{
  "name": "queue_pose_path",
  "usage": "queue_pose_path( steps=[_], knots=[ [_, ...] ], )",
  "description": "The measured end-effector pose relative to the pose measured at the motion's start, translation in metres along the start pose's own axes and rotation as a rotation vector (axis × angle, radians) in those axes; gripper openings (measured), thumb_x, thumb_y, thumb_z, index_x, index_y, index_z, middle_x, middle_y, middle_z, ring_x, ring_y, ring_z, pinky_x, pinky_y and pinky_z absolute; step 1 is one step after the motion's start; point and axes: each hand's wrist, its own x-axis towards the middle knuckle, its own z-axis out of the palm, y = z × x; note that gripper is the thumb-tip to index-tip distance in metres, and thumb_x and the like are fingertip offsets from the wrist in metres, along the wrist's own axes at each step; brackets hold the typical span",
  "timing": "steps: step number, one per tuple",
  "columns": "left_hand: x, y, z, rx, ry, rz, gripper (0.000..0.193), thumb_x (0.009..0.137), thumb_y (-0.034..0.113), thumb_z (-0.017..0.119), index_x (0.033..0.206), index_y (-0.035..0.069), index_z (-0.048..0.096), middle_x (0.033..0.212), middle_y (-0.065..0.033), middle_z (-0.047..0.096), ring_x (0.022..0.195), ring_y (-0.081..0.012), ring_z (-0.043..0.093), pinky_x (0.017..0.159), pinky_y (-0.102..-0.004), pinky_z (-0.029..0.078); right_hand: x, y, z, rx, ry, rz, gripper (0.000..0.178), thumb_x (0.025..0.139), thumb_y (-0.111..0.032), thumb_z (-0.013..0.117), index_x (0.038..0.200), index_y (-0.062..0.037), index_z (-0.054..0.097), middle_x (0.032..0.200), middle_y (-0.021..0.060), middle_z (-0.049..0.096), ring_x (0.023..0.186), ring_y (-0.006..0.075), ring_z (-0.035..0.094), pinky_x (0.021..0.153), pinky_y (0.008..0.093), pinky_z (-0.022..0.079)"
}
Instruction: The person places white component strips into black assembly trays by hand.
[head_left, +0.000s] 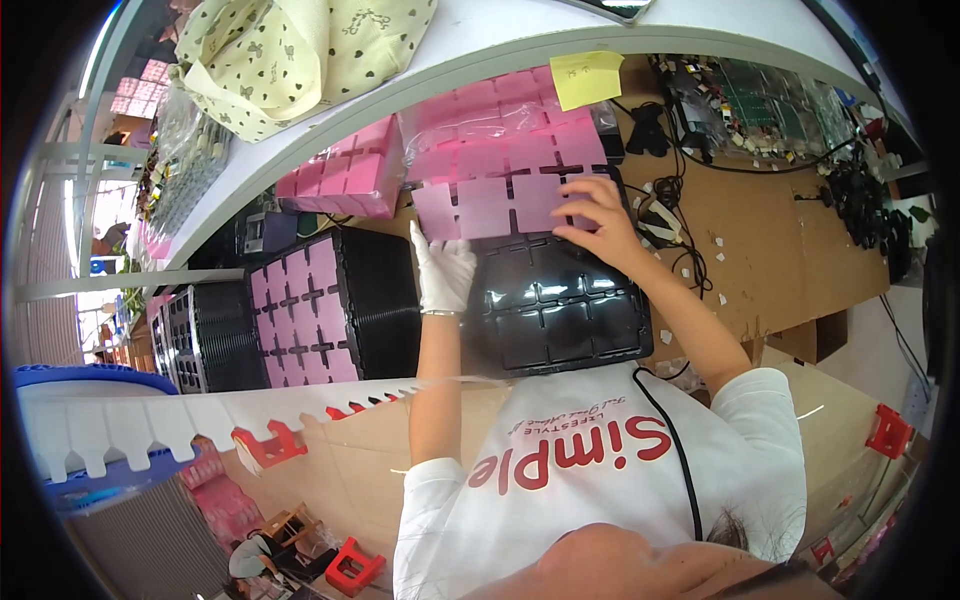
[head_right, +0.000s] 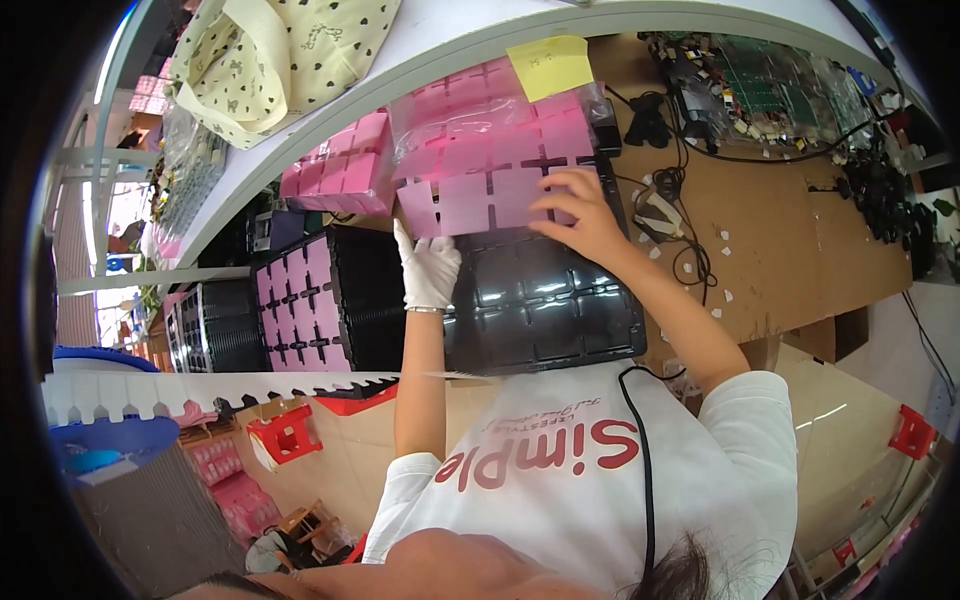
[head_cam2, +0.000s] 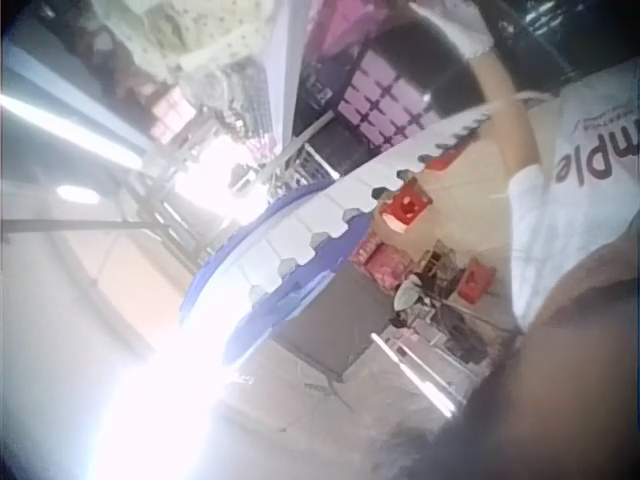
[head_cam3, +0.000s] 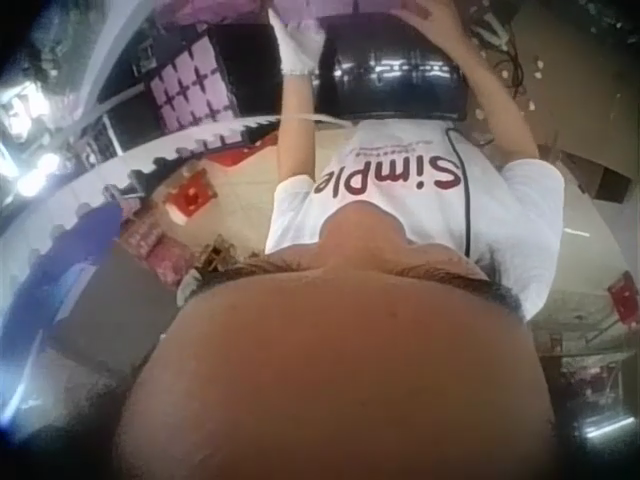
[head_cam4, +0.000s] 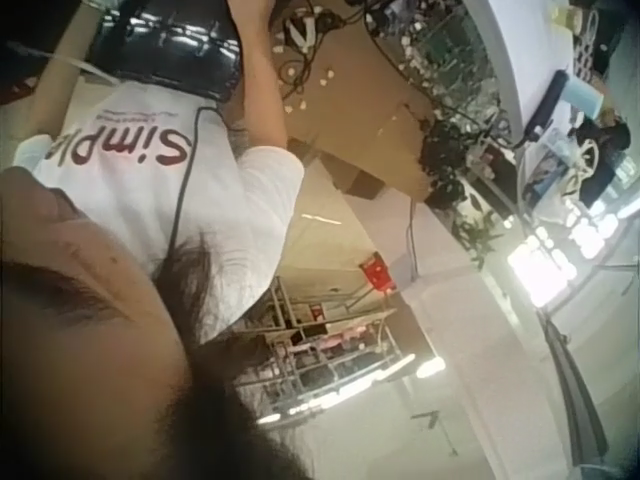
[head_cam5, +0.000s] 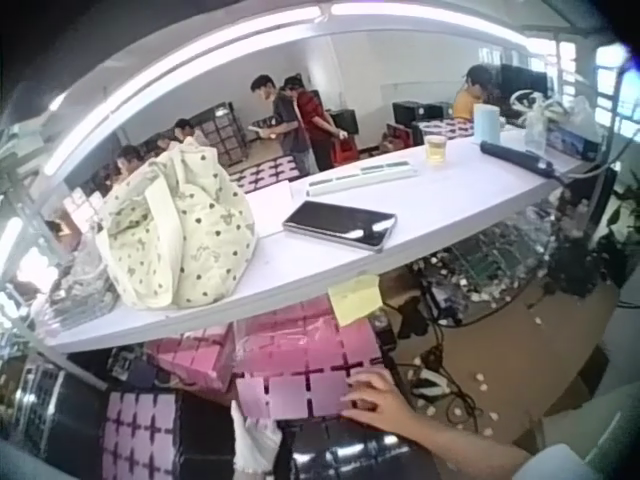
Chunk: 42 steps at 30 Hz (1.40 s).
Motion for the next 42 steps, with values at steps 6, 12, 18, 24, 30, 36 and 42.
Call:
queue_pose_path(
  steps=[6, 12, 18, 24, 30, 36, 42],
  knots=[
    [-0.001, 0.003, -0.004, 0.245, 0.245, 0.077, 0.032, 0.088, 0.035, 0.066, 0.113, 0.016, 0.060, 0.093, 0.0007, 0.058, 0.055, -0.0011, 0.043, 0.045, -0.0140, 0.034, -0.062, 0.052, 0.023, 0.269, 0.283, 0.832, 0.047, 0.080, -0.023, 0.074, 0.115, -0.0008, 0.051, 0.114, 0.0122, 0.053, 0.103, 0.0225, 0.055, 0.083, 0.0357, 0.049],
    [-0.001, 0.013, -0.011, 0.398, 0.312, 0.060, 0.048, 0.086, 0.042, 0.066, 0.119, 0.009, 0.056, 0.104, -0.0123, 0.063, 0.054, -0.0043, 0.042, 0.042, -0.0151, 0.027, -0.044, 0.048, 0.021, 0.068, 0.093, 0.914, 0.058, 0.070, -0.027, 0.079, 0.112, 0.0011, 0.050, 0.083, 0.0096, 0.067, 0.084, 0.0224, 0.064, 0.074, 0.0328, 0.050],
    [0.015, 0.042, -0.016, 0.663, 0.364, 0.172, 0.047, 0.082, 0.048, 0.069, 0.101, 0.006, 0.061, 0.091, -0.0066, 0.065, 0.046, -0.0013, 0.035, 0.038, -0.0161, 0.024, -0.052, 0.056, 0.030, 0.104, -0.026, 0.915, 0.046, 0.072, -0.018, 0.075, 0.110, -0.0021, 0.054, 0.081, 0.0086, 0.066, 0.076, 0.0209, 0.064, 0.071, 0.0311, 0.050],
    [-0.040, 0.033, -0.036, 0.956, 0.346, 0.142, 0.028, 0.081, 0.033, 0.073, 0.075, 0.011, 0.058, 0.069, -0.0017, 0.063, 0.045, -0.0029, 0.040, 0.042, -0.0187, 0.030, -0.087, 0.032, -0.002, 0.377, 0.120, 0.891, 0.039, 0.078, -0.006, 0.069, 0.112, -0.0031, 0.051, 0.079, 0.0043, 0.060, 0.072, 0.0124, 0.059, 0.067, 0.0252, 0.048],
    [-0.138, -0.022, -0.059, 1.182, 0.528, 0.055, 0.037, 0.084, 0.042, 0.068, 0.079, 0.006, 0.061, 0.066, -0.0010, 0.063, 0.047, -0.0045, 0.044, 0.046, -0.0217, 0.034, -0.147, -0.023, -0.025, 0.440, 0.116, 0.902, 0.039, 0.080, -0.003, 0.069, 0.114, -0.0032, 0.050, 0.078, 0.0033, 0.059, 0.066, 0.0087, 0.054, 0.061, 0.0212, 0.044],
    [-0.175, -0.048, -0.099, 1.913, 0.288, 0.279, 0.019, 0.092, 0.029, 0.056, 0.096, 0.013, 0.065, 0.075, -0.0035, 0.062, 0.066, -0.0172, 0.057, 0.058, -0.0344, 0.043, -0.171, -0.050, -0.025, 0.099, 0.137, 0.843, 0.034, 0.075, -0.007, 0.072, 0.106, -0.0025, 0.057, 0.072, 0.0015, 0.059, 0.057, 0.0092, 0.048, 0.054, 0.0234, 0.041],
    [-0.181, -0.051, -0.136, 2.453, 0.016, 0.611, 0.038, 0.088, 0.014, 0.051, 0.126, 0.021, 0.050, 0.089, -0.0024, 0.062, 0.076, -0.0226, 0.061, 0.061, -0.0410, 0.046, -0.170, -0.050, -0.025, -0.014, 0.118, 0.795, 0.034, 0.073, -0.010, 0.074, 0.103, -0.0033, 0.058, 0.067, 0.0023, 0.058, 0.055, 0.0129, 0.047, 0.053, 0.0280, 0.041]
  ],
)
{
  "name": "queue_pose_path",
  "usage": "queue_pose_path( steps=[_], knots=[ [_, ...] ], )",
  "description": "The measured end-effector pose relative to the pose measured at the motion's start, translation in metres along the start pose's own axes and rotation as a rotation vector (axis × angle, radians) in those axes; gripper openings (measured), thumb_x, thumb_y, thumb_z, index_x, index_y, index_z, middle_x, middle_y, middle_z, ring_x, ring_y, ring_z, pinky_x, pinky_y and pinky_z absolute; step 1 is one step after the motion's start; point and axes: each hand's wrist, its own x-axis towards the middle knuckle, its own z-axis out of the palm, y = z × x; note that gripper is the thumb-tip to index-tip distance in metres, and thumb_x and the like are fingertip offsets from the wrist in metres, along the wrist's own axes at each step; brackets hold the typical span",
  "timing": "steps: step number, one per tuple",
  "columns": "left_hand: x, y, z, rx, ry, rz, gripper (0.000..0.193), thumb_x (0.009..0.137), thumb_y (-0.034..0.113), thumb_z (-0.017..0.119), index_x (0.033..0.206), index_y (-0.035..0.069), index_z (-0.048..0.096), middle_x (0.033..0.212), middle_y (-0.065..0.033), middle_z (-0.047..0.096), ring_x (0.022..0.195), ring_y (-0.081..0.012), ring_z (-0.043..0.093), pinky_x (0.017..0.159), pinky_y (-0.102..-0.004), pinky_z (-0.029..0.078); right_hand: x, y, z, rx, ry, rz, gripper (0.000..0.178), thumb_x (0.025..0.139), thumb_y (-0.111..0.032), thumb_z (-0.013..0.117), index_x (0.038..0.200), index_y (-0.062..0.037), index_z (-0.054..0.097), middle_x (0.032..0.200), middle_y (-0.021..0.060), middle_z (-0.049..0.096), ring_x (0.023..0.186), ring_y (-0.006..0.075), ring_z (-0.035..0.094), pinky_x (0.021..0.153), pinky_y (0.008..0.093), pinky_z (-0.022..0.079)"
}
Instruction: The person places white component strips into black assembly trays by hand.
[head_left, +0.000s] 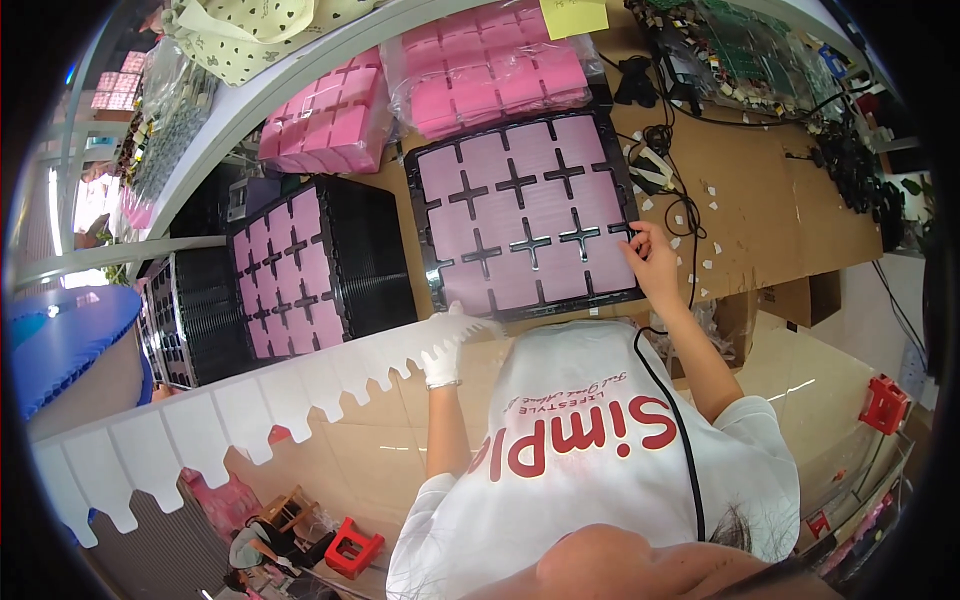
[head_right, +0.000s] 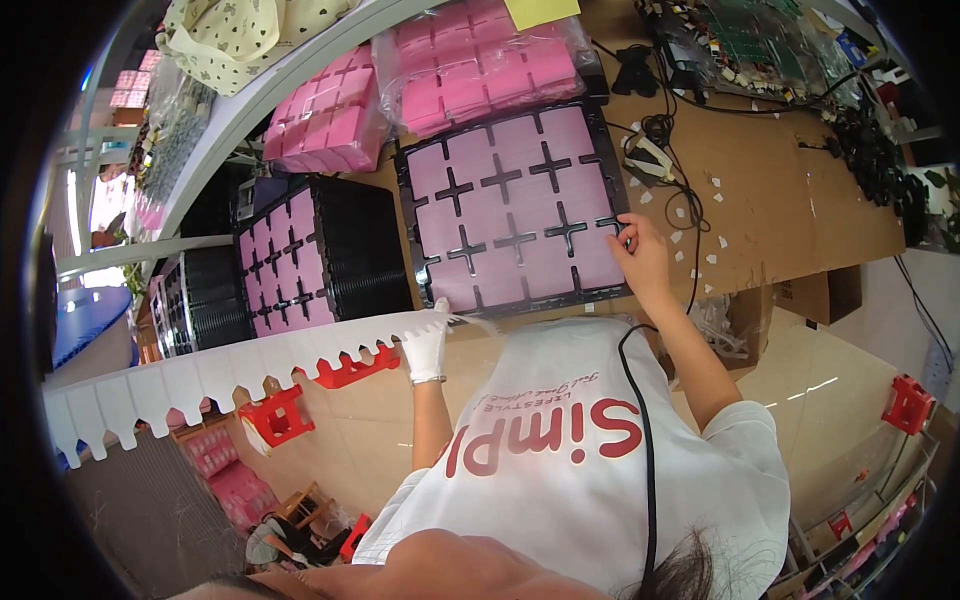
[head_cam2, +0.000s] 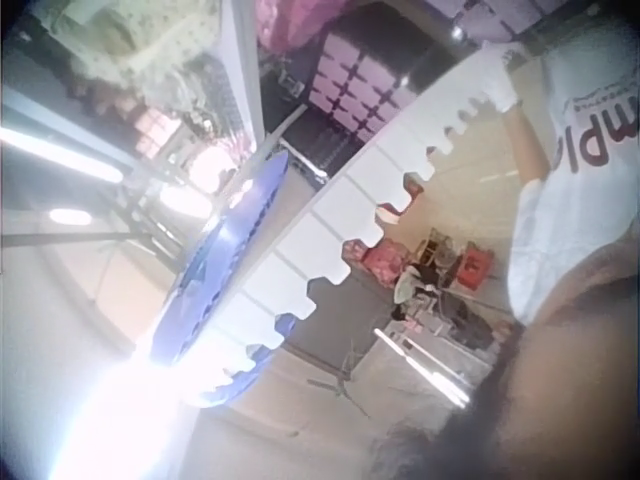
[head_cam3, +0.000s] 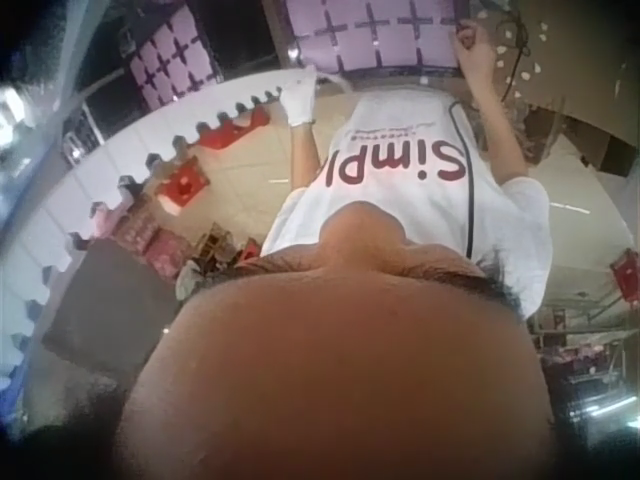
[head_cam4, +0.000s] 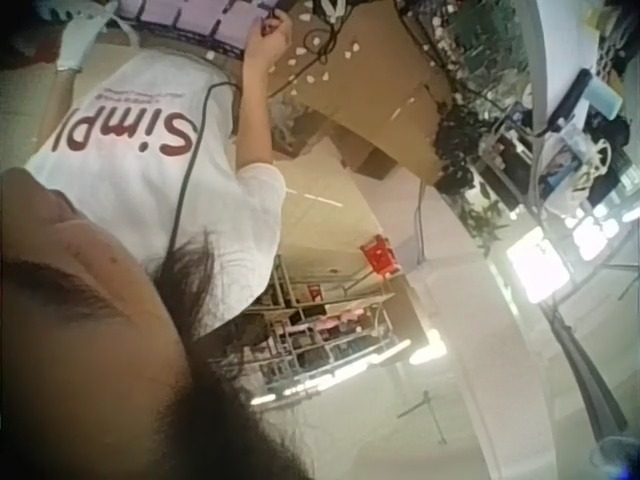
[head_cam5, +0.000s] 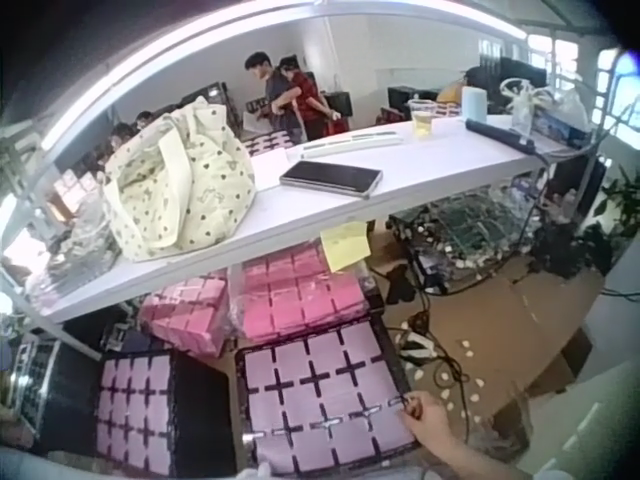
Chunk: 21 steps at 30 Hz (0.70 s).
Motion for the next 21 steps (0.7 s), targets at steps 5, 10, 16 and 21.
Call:
queue_pose_path(
  steps=[5, 10, 16, 21],
  knots=[
    [0.012, 0.008, -0.034, -0.143, -0.054, -0.112, 0.028, 0.092, 0.036, 0.051, 0.100, 0.012, 0.065, 0.074, -0.0083, 0.064, 0.071, -0.0271, 0.063, 0.063, -0.0416, 0.048, 0.003, -0.004, -0.002, -0.046, -0.032, 0.004, 0.034, 0.073, -0.011, 0.074, 0.102, -0.0041, 0.058, 0.066, 0.0021, 0.056, 0.055, 0.0147, 0.048, 0.053, 0.0295, 0.041],
    [0.037, -0.008, -0.065, -0.240, -0.012, -0.560, 0.054, 0.089, 0.056, 0.050, 0.076, 0.007, 0.068, 0.064, -0.0150, 0.063, 0.065, -0.0333, 0.063, 0.056, -0.0461, 0.047, 0.016, -0.006, -0.011, -0.166, 0.030, -0.031, 0.032, 0.075, -0.011, 0.072, 0.103, -0.0031, 0.057, 0.076, 0.0059, 0.055, 0.069, 0.0199, 0.052, 0.063, 0.0328, 0.043],
    [0.146, 0.008, -0.085, -0.387, 0.388, -0.300, 0.030, 0.091, 0.031, 0.055, 0.082, 0.005, 0.065, 0.089, -0.0171, 0.066, 0.084, -0.0337, 0.064, 0.074, -0.0401, 0.050, 0.098, -0.012, 0.009, -0.380, 0.174, -0.399, 0.027, 0.084, -0.010, 0.059, 0.110, -0.0032, 0.056, 0.101, 0.0139, 0.058, 0.097, 0.0299, 0.054, 0.086, 0.0394, 0.042],
    [0.206, 0.013, -0.032, -0.006, 0.438, 0.147, 0.044, 0.092, 0.038, 0.049, 0.125, 0.010, 0.055, 0.132, -0.0126, 0.054, 0.124, -0.0253, 0.049, 0.109, -0.0555, 0.018, 0.126, -0.021, 0.062, -0.613, -0.061, -0.699, 0.040, 0.090, -0.022, 0.052, 0.127, -0.0064, 0.052, 0.131, 0.0115, 0.053, 0.125, 0.0230, 0.045, 0.108, 0.0422, 0.029]
  ],
)
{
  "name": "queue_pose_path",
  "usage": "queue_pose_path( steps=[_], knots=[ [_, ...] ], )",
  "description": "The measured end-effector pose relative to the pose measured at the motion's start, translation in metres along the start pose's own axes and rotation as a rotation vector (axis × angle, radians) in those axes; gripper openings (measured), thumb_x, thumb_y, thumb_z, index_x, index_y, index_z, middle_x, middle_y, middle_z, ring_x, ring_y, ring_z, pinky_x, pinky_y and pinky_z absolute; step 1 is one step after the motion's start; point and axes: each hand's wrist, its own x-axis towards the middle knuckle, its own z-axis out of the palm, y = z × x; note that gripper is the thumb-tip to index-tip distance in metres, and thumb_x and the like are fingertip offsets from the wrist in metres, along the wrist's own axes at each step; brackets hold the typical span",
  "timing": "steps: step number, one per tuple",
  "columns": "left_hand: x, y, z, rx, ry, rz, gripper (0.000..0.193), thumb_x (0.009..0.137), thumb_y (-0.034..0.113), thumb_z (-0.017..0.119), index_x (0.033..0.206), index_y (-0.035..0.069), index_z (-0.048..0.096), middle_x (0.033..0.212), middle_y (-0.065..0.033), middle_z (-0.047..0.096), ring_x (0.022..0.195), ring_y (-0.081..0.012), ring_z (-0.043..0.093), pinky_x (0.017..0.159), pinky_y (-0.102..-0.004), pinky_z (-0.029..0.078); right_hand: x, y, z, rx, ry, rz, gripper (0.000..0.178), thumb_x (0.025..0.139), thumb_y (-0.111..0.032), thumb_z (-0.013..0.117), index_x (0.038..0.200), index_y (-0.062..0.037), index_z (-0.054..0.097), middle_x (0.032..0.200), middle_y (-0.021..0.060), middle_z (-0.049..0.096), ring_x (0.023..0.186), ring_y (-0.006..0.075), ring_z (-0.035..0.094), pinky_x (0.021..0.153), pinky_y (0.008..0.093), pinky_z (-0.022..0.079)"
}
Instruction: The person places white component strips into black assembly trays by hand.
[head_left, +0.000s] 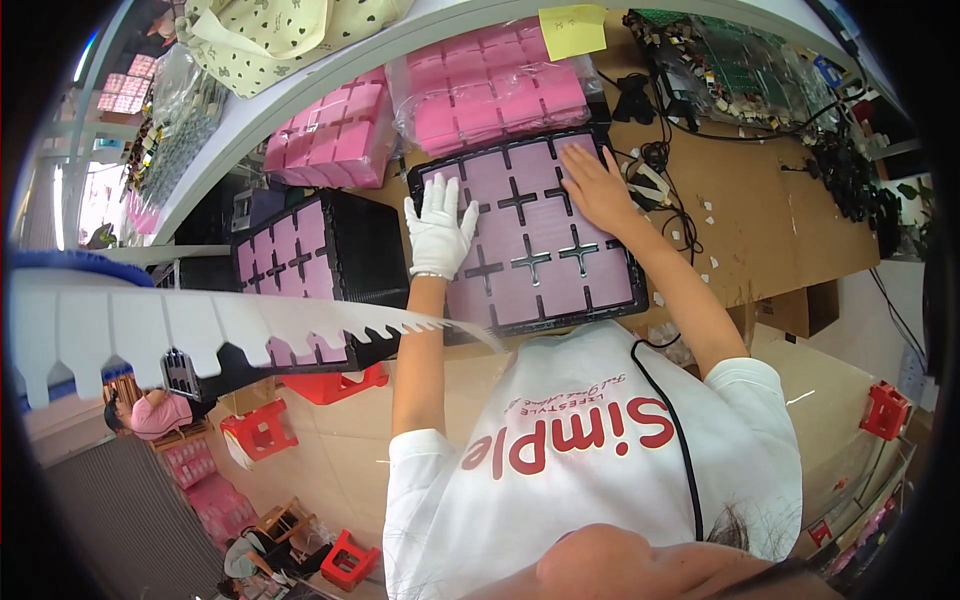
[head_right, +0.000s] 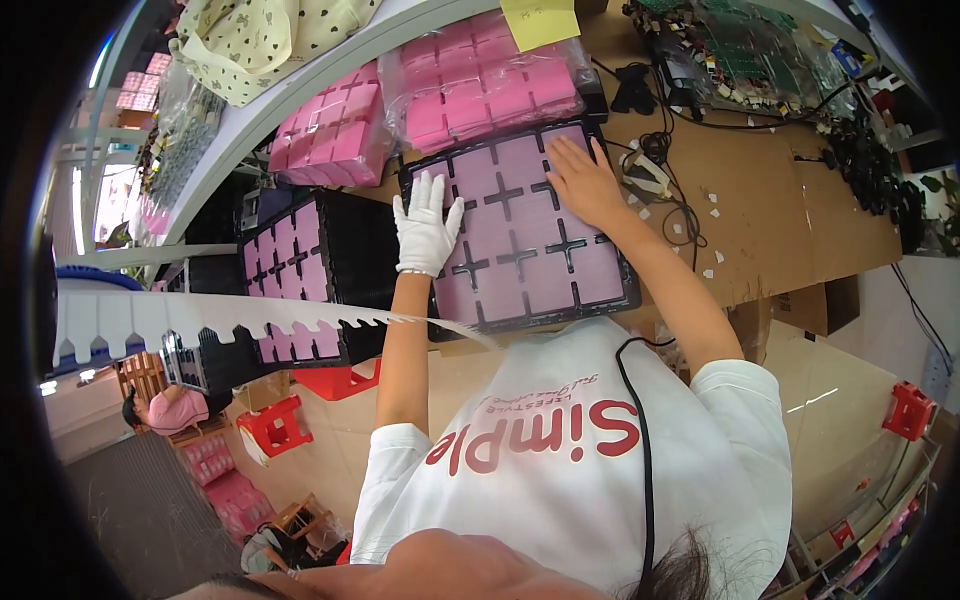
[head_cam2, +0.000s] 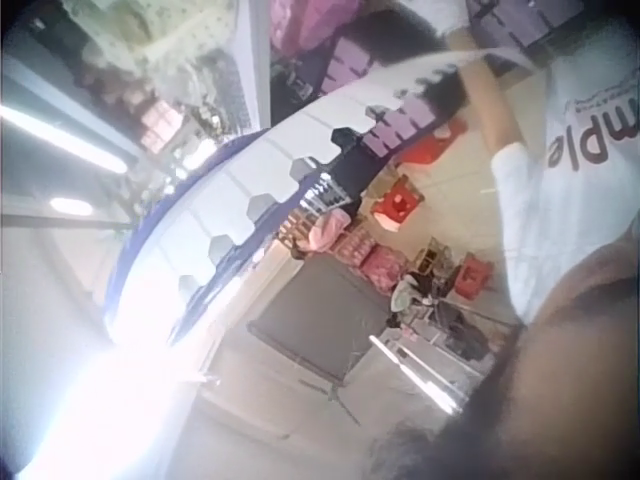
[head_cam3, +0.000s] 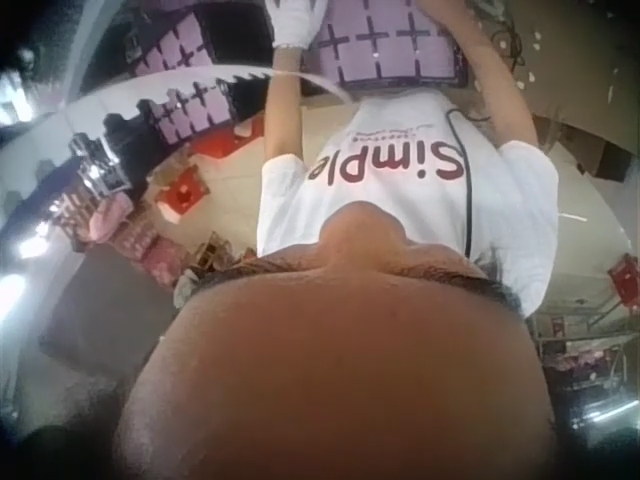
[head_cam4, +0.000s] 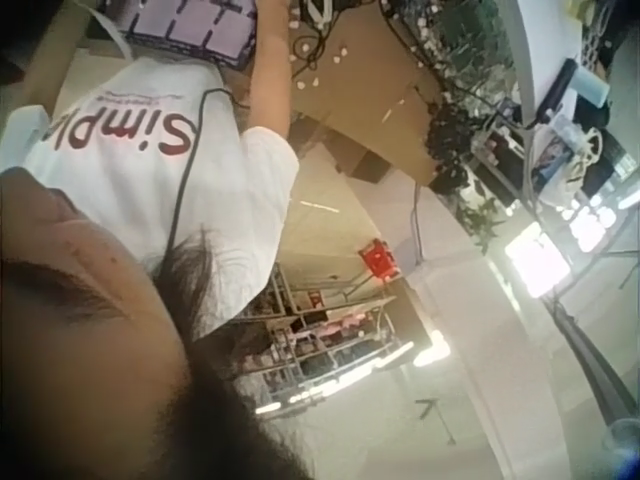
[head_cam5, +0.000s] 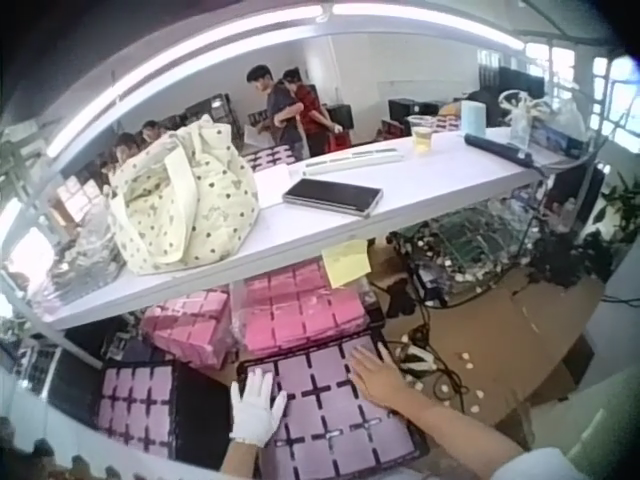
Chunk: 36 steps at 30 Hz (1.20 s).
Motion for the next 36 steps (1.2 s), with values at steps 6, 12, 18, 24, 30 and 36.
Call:
queue_pose_path(
  steps=[6, 12, 18, 24, 30, 36],
  knots=[
    [-0.005, -0.014, 0.011, 0.096, -0.060, -0.098, 0.037, 0.092, 0.033, 0.049, 0.117, 0.008, 0.060, 0.125, -0.0096, 0.059, 0.115, -0.0216, 0.054, 0.105, -0.0575, 0.025, 0.002, 0.004, -0.006, -0.195, -0.137, 0.197, 0.038, 0.094, -0.027, 0.048, 0.122, -0.0034, 0.057, 0.128, 0.0107, 0.056, 0.121, 0.0224, 0.050, 0.112, 0.0488, 0.021],
    [-0.086, 0.008, -0.053, -0.190, -0.213, 0.119, 0.041, 0.090, 0.025, 0.053, 0.126, 0.006, 0.051, 0.134, -0.0136, 0.050, 0.128, -0.0265, 0.045, 0.109, -0.0516, 0.024, -0.074, -0.018, -0.069, 0.322, -0.127, -0.063, 0.030, 0.089, -0.018, 0.053, 0.115, -0.0048, 0.060, 0.123, 0.0116, 0.058, 0.118, 0.0258, 0.052, 0.107, 0.0458, 0.032],
    [-0.171, 0.007, -0.084, -0.455, -0.354, -0.088, 0.035, 0.086, 0.019, 0.057, 0.118, 0.005, 0.059, 0.128, -0.0155, 0.054, 0.119, -0.0292, 0.052, 0.101, -0.0455, 0.037, -0.176, -0.007, -0.091, 0.296, -0.294, -0.195, 0.040, 0.090, -0.019, 0.053, 0.128, -0.0060, 0.051, 0.135, 0.0151, 0.048, 0.128, 0.0271, 0.042, 0.111, 0.0441, 0.025],
    [-0.188, 0.018, -0.068, -0.769, -0.028, -0.806, 0.040, 0.087, 0.025, 0.066, 0.116, -0.001, 0.062, 0.110, -0.0185, 0.062, 0.108, -0.0264, 0.058, 0.094, -0.0339, 0.045, -0.157, -0.036, -0.067, 0.586, -0.030, 0.583, 0.048, 0.098, -0.027, 0.039, 0.139, -0.0016, 0.036, 0.148, 0.0192, 0.030, 0.139, 0.0308, 0.025, 0.114, 0.0408, 0.016],
    [-0.144, 0.047, -0.094, -1.215, 0.146, -1.150, 0.046, 0.082, 0.021, 0.073, 0.113, -0.005, 0.051, 0.104, -0.0082, 0.060, 0.097, -0.0154, 0.055, 0.090, -0.0282, 0.043, -0.175, -0.030, -0.033, 0.397, 0.033, 0.761, 0.056, 0.102, -0.035, 0.022, 0.144, 0.0009, 0.025, 0.151, 0.0200, 0.022, 0.143, 0.0330, 0.011, 0.115, 0.0402, 0.008],
    [-0.144, -0.041, -0.160, -1.348, 0.621, -1.090, 0.039, 0.085, 0.014, 0.069, 0.118, -0.002, 0.053, 0.110, -0.0083, 0.057, 0.096, -0.0129, 0.053, 0.089, -0.0267, 0.043, -0.147, -0.049, -0.056, 0.574, 0.242, 0.713, 0.054, 0.102, -0.038, 0.024, 0.143, -0.0029, 0.030, 0.149, 0.0153, 0.028, 0.140, 0.0292, 0.020, 0.115, 0.0385, 0.014]
  ],
)
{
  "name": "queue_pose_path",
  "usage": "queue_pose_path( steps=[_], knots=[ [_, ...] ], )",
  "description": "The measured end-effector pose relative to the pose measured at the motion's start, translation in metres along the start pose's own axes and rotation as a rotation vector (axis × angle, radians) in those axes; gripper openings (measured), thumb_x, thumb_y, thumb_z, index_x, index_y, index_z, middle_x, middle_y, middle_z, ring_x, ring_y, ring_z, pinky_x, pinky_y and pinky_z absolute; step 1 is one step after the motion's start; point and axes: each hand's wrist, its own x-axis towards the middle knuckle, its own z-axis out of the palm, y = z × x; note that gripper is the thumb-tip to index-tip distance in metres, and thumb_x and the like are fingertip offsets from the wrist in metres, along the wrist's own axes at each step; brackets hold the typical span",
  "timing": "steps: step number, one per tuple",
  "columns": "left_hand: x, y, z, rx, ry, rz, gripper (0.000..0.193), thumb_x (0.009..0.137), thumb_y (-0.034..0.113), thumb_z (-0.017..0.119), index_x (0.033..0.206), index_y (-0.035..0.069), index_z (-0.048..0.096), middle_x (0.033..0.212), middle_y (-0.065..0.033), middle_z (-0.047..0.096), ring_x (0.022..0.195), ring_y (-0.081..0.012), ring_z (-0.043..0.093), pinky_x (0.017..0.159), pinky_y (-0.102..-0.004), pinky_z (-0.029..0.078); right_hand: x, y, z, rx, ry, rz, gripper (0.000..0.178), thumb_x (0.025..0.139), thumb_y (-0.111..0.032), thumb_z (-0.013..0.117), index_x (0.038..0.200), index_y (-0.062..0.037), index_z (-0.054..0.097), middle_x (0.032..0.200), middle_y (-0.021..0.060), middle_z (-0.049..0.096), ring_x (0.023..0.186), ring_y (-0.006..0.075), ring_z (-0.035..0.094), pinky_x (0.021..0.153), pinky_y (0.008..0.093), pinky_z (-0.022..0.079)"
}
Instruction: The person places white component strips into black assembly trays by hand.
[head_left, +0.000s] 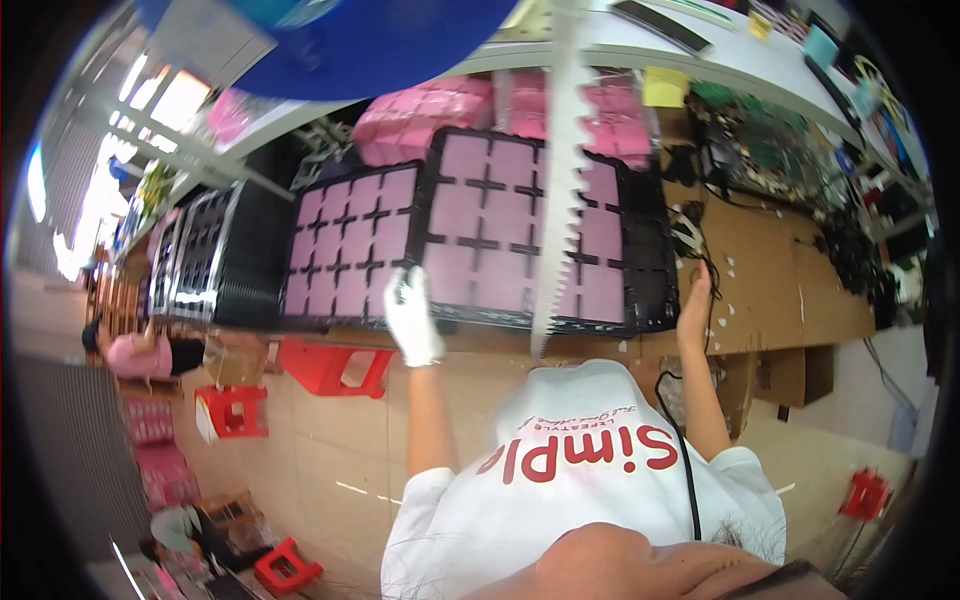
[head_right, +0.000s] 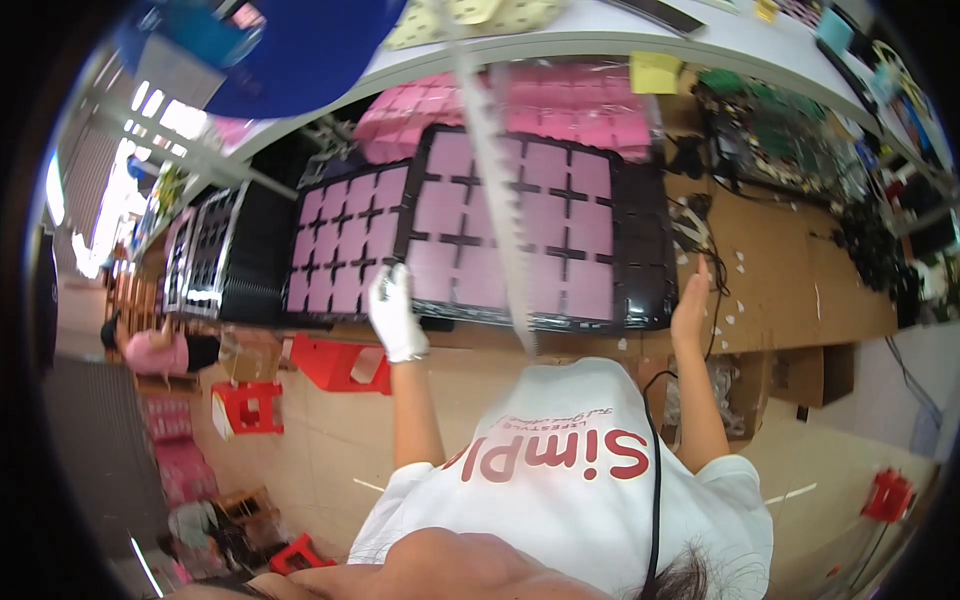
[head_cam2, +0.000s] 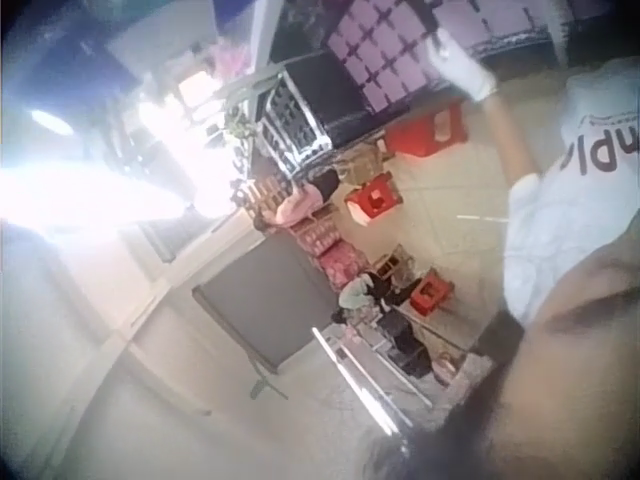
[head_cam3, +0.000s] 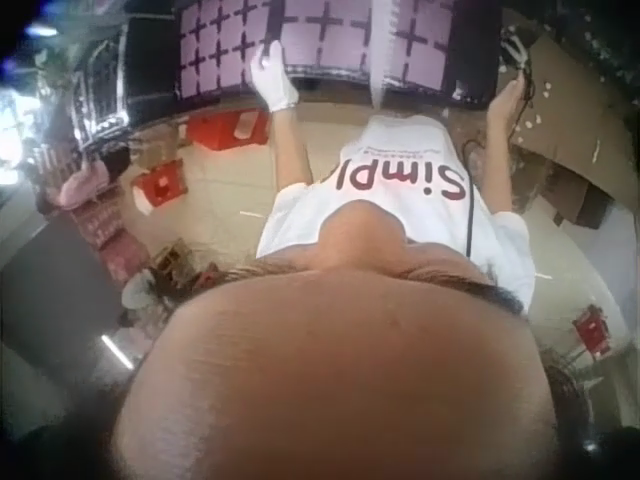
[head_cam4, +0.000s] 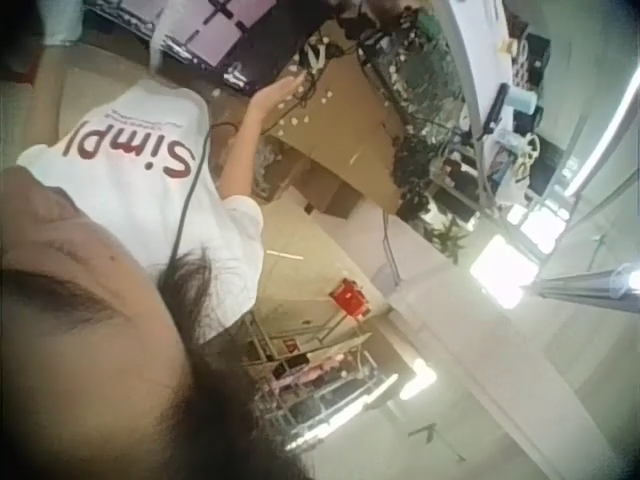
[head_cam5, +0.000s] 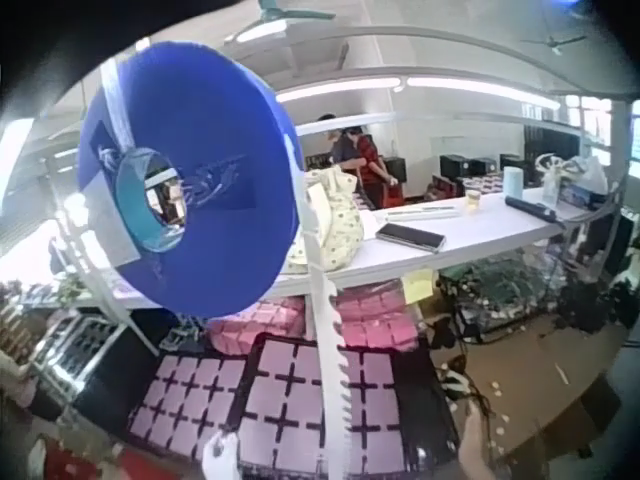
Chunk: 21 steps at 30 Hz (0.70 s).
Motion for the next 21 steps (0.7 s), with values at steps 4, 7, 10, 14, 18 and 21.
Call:
queue_pose_path(
  steps=[4, 7, 10, 14, 18, 21],
  knots=[
    [0.101, 0.031, -0.095, 0.091, 0.287, 0.166, 0.031, 0.084, 0.013, 0.071, 0.109, -0.002, 0.059, 0.102, -0.0071, 0.060, 0.093, -0.0137, 0.055, 0.083, -0.0267, 0.046, -0.004, -0.008, 0.003, 0.210, -0.028, 0.046, 0.055, 0.102, -0.041, 0.026, 0.141, -0.0026, 0.035, 0.144, 0.0141, 0.037, 0.135, 0.0258, 0.031, 0.111, 0.0375, 0.025],
    [0.167, 0.028, -0.182, 0.045, 0.301, 0.104, 0.036, 0.080, 0.016, 0.075, 0.108, -0.001, 0.060, 0.099, -0.0077, 0.063, 0.086, -0.0154, 0.059, 0.076, -0.0293, 0.049, -0.011, -0.011, 0.011, 0.259, -0.085, 0.072, 0.057, 0.101, -0.043, 0.027, 0.140, -0.0030, 0.036, 0.141, 0.0136, 0.040, 0.133, 0.0244, 0.034, 0.107, 0.0365, 0.029],
    [0.205, 0.013, -0.231, 0.086, 0.367, 0.070, 0.040, 0.077, 0.022, 0.078, 0.107, 0.000, 0.063, 0.095, -0.0069, 0.065, 0.083, -0.0158, 0.060, 0.075, -0.0302, 0.050, -0.019, -0.012, 0.016, 0.298, -0.133, 0.109, 0.058, 0.101, -0.046, 0.028, 0.139, -0.0034, 0.037, 0.138, 0.0132, 0.042, 0.130, 0.0230, 0.038, 0.104, 0.0354, 0.034],
    [0.201, 0.012, -0.211, 1.474, 0.691, 0.362, 0.036, 0.079, 0.026, 0.068, 0.103, -0.002, 0.065, 0.095, -0.0210, 0.066, 0.090, -0.0359, 0.062, 0.088, -0.0402, 0.048, -0.023, -0.007, 0.017, 0.292, -0.144, 0.118, 0.057, 0.101, -0.046, 0.029, 0.138, -0.0033, 0.038, 0.135, 0.0130, 0.045, 0.128, 0.0218, 0.041, 0.101, 0.0342, 0.038],
    [0.103, 0.034, -0.094, 0.921, -0.060, 0.634, 0.025, 0.081, 0.023, 0.065, 0.089, 0.000, 0.061, 0.088, -0.0182, 0.061, 0.089, -0.0332, 0.059, 0.078, -0.0417, 0.047, -0.022, -0.009, 0.018, 0.229, -0.121, 0.076, 0.049, 0.102, -0.037, 0.032, 0.135, -0.0015, 0.042, 0.135, 0.0146, 0.046, 0.126, 0.0230, 0.043, 0.100, 0.0349, 0.039],
    [0.018, 0.020, -0.043, 1.368, -0.364, 0.820, 0.055, 0.080, 0.034, 0.068, 0.124, 0.006, 0.053, 0.125, -0.0256, 0.052, 0.110, -0.0409, 0.053, 0.093, -0.0440, 0.043, -0.024, -0.009, 0.020, 0.204, -0.145, 0.081, 0.048, 0.102, -0.036, 0.032, 0.135, -0.0025, 0.042, 0.134, 0.0142, 0.046, 0.126, 0.0232, 0.044, 0.099, 0.0348, 0.039]
  ],
)
